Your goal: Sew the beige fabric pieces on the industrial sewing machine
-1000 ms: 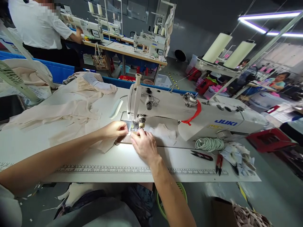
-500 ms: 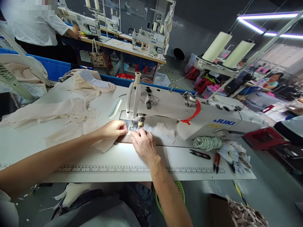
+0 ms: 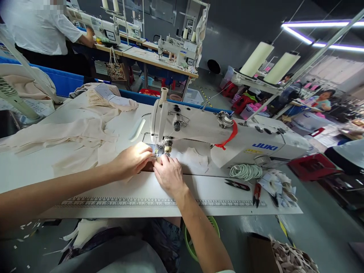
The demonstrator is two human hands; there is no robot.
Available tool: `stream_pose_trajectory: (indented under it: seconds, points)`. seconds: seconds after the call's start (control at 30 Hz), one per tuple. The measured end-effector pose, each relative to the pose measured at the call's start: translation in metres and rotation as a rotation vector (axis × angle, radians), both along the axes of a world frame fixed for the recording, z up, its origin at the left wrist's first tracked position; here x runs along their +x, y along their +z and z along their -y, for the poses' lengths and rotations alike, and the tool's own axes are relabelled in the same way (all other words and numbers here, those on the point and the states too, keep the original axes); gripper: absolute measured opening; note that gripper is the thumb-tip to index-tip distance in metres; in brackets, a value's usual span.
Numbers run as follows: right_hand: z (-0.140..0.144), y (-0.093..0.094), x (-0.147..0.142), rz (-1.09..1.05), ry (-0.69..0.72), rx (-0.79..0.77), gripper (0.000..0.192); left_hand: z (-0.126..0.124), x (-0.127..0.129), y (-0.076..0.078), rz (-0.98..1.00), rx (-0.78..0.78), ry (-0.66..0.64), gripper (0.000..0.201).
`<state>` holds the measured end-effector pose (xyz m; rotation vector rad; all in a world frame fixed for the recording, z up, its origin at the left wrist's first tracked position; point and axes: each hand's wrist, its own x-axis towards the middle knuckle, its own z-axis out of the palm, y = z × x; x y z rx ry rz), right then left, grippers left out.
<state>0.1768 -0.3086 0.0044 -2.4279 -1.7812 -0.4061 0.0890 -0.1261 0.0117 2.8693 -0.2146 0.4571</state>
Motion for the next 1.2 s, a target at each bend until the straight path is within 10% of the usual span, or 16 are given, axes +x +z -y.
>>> stream_pose_trajectory:
  seconds: [0.3, 1.2]
  points:
    - [0.001, -0.001, -0.001, -0.027, -0.007, 0.029, 0.03, 0.011, -0.024, -0.03, 0.115, 0.124, -0.116, 0.029]
    - [0.001, -0.013, 0.031, -0.311, -0.203, 0.294, 0.036, -0.001, 0.007, -0.029, 0.132, 0.324, -0.076, 0.033]
